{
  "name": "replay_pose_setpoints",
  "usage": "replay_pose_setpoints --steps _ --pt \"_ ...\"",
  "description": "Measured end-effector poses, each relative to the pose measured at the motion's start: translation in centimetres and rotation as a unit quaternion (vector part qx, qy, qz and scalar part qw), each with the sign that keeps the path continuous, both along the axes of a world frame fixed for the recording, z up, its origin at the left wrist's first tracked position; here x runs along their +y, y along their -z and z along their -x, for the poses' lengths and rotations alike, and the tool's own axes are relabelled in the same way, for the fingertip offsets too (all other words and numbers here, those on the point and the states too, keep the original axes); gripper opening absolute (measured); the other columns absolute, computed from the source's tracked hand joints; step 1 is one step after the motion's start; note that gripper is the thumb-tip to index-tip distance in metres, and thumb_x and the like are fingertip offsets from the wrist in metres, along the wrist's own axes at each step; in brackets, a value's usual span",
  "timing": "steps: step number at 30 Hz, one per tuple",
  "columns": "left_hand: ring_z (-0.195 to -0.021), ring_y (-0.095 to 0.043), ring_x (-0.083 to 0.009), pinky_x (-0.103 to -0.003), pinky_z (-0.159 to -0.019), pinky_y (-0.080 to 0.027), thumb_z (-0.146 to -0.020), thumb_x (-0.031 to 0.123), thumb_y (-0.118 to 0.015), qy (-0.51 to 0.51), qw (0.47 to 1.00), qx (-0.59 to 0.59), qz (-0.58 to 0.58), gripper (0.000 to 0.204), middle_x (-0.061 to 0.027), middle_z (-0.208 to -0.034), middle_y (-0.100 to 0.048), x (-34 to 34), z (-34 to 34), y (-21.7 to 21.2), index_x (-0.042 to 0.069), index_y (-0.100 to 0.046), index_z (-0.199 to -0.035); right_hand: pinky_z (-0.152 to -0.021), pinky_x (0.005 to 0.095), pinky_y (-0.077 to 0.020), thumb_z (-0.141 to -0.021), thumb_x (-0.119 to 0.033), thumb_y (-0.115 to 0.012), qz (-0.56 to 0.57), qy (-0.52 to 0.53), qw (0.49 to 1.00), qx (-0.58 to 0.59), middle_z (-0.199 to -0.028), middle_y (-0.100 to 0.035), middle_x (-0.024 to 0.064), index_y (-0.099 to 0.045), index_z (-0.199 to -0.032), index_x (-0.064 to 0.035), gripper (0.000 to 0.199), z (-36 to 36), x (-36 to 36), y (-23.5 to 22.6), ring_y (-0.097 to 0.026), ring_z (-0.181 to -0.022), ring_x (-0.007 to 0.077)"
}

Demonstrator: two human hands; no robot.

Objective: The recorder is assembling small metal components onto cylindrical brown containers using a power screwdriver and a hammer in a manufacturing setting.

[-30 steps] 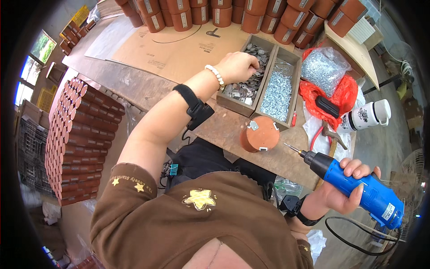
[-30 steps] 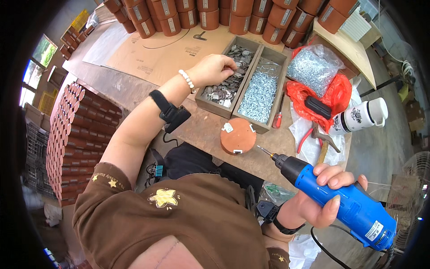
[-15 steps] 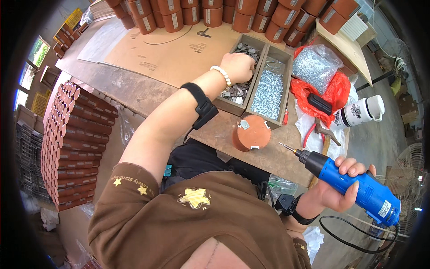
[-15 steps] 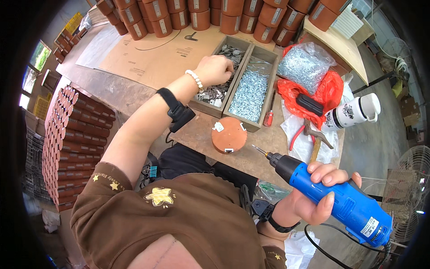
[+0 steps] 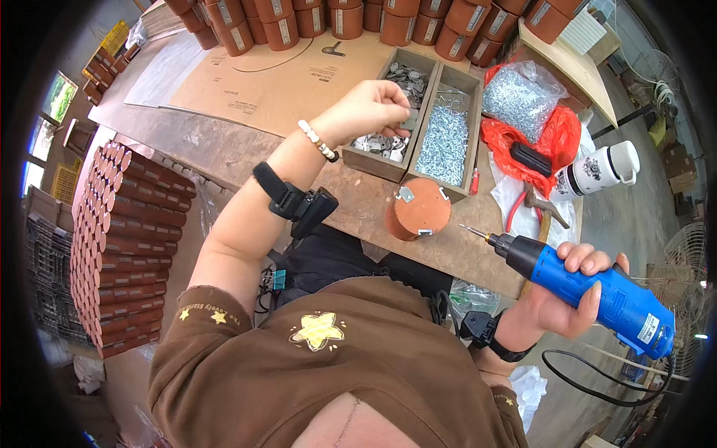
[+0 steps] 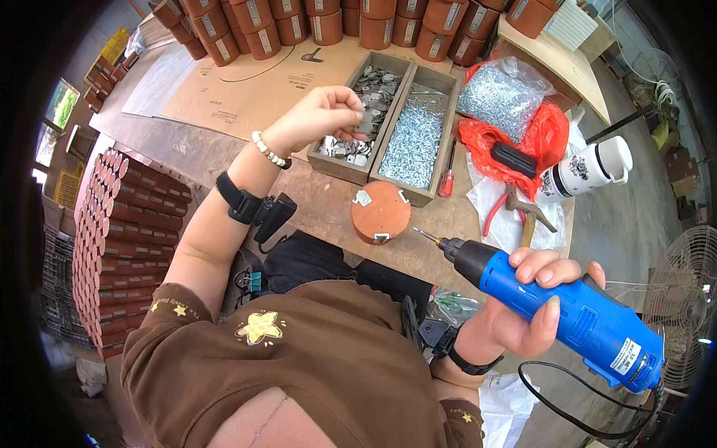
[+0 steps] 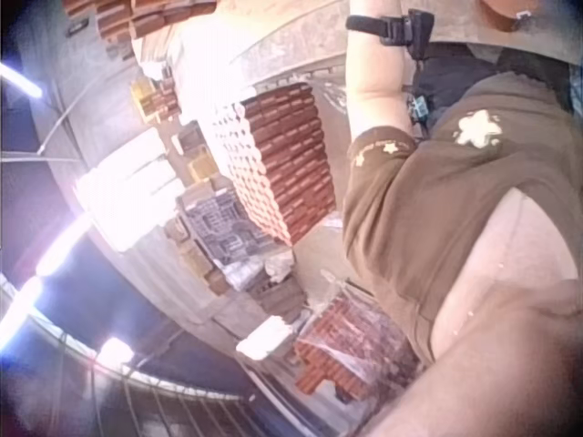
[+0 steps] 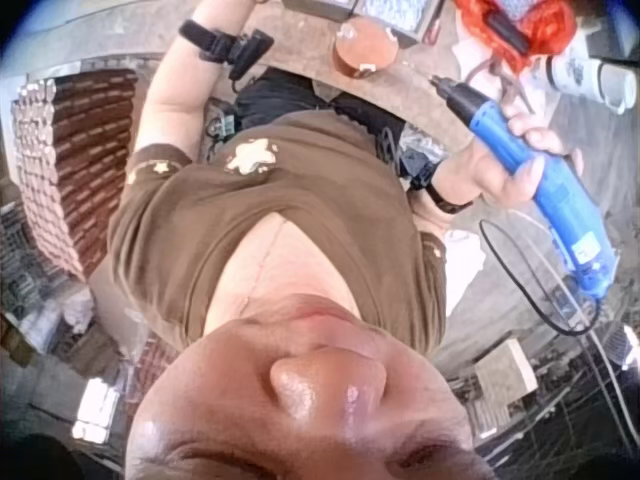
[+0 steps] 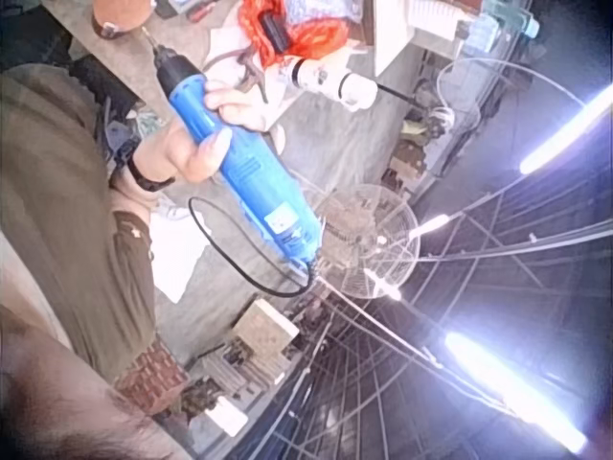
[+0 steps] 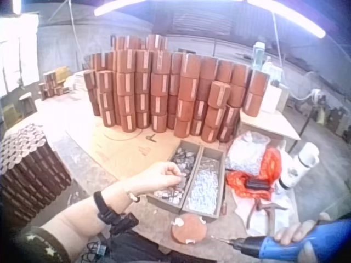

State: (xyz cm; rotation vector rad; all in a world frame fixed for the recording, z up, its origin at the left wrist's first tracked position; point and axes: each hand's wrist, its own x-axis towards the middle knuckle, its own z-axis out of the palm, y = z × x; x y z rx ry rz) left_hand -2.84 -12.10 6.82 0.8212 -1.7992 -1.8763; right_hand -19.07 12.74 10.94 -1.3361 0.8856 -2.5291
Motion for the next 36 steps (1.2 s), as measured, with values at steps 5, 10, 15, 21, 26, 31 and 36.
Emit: replay_pose_setpoints --steps 5,10,15,21,26,31,36 --pt "-0.07 -0.062 -0.0183 -0.027 -0.06 -0.052 -0.08 0.009 -0.056 -0.043 0.986 0.106 -0.124 0.012 -0.0078 -0.081 -0.058 -0.9 -0.7 1.0 0.001 -0.05 -0.086 -0.06 0.0367 -0.0422 -0.074 -0.016 -0.049 0.002 0.009 1.0 0.002 -0.077 -0.047 0.0093 -0.03 -0.118 -0.0007 0.05 0.0 0.4 0.0 -0.047 -0.064 0.0192" --pt "-0.069 -0.062 -0.0182 -0.025 -0.056 -0.052 -0.077 0.005 -0.059 -0.073 0.987 0.109 -0.095 0.014 -0.0091 -0.077 -0.058 -0.9 -0.9 1.6 0.0 -0.049 -0.085 -0.06 0.0371 -0.0421 -0.074 -0.017 -0.05 -0.003 0.015 1.0 -0.005 -0.077 -0.047 0.0094 -0.03 -0.117 -0.0008 0.05 0.2 0.6 0.0 -0.047 -0.065 0.0193" --pt "-0.068 -0.061 -0.0134 -0.022 -0.057 -0.051 -0.078 0.005 -0.059 -0.077 0.997 0.014 0.012 0.01 -0.0077 -0.078 -0.059 -0.6 -0.4 2.2 0.001 -0.051 -0.083 -0.06 0.0374 -0.0424 -0.074 -0.018 -0.05 -0.005 0.013 1.0 -0.008 -0.077 -0.047 0.0099 -0.03 -0.118 -0.0008 0.05 0.3 0.7 0.2 -0.047 -0.065 0.0194" --pt "-0.068 -0.056 -0.0117 -0.024 -0.063 -0.046 -0.069 0.002 -0.064 -0.066 0.941 -0.064 0.325 0.008 -0.0031 -0.074 -0.059 0.1 -0.1 4.2 0.0 -0.056 -0.069 -0.06 0.0374 -0.0424 -0.074 -0.018 -0.05 -0.003 0.009 1.0 -0.01 -0.078 -0.048 0.0101 -0.03 -0.117 -0.0007 0.05 0.3 0.8 0.1 -0.047 -0.065 0.0192" --pt "-0.071 -0.054 -0.0178 -0.028 -0.066 -0.044 -0.066 0.002 -0.065 0.087 0.918 0.015 0.386 0.007 -0.0044 -0.071 -0.056 2.9 -0.6 1.1 0.006 -0.063 -0.072 -0.061 0.0374 -0.0422 -0.074 -0.017 -0.05 -0.006 0.006 1.0 -0.015 -0.078 -0.048 0.0101 -0.03 -0.117 -0.0007 0.05 0.4 0.9 0.2 -0.047 -0.066 0.0195" --pt "-0.072 -0.053 -0.0208 -0.029 -0.065 -0.044 -0.059 0.005 -0.066 0.172 0.827 0.099 0.526 0.014 -0.0038 -0.07 -0.055 6.7 -0.2 1.5 0.008 -0.062 -0.072 -0.061 0.0377 -0.0424 -0.074 -0.017 -0.05 -0.008 0.006 1.0 -0.024 -0.079 -0.048 0.0103 -0.03 -0.117 -0.0002 0.05 0.3 0.7 0.2 -0.047 -0.067 0.02" --pt "-0.08 -0.052 -0.0167 -0.029 -0.069 -0.043 -0.055 0.01 -0.061 0.156 0.765 0.116 0.614 0.017 0.0039 -0.082 -0.055 8.5 0.0 3.0 0.011 -0.058 -0.072 -0.062 0.0383 -0.0432 -0.075 -0.016 -0.049 -0.005 -0.017 1.0 -0.009 -0.08 -0.049 0.011 -0.031 -0.117 0.0008 0.048 0.1 0.6 0.1 -0.048 -0.068 0.0206"
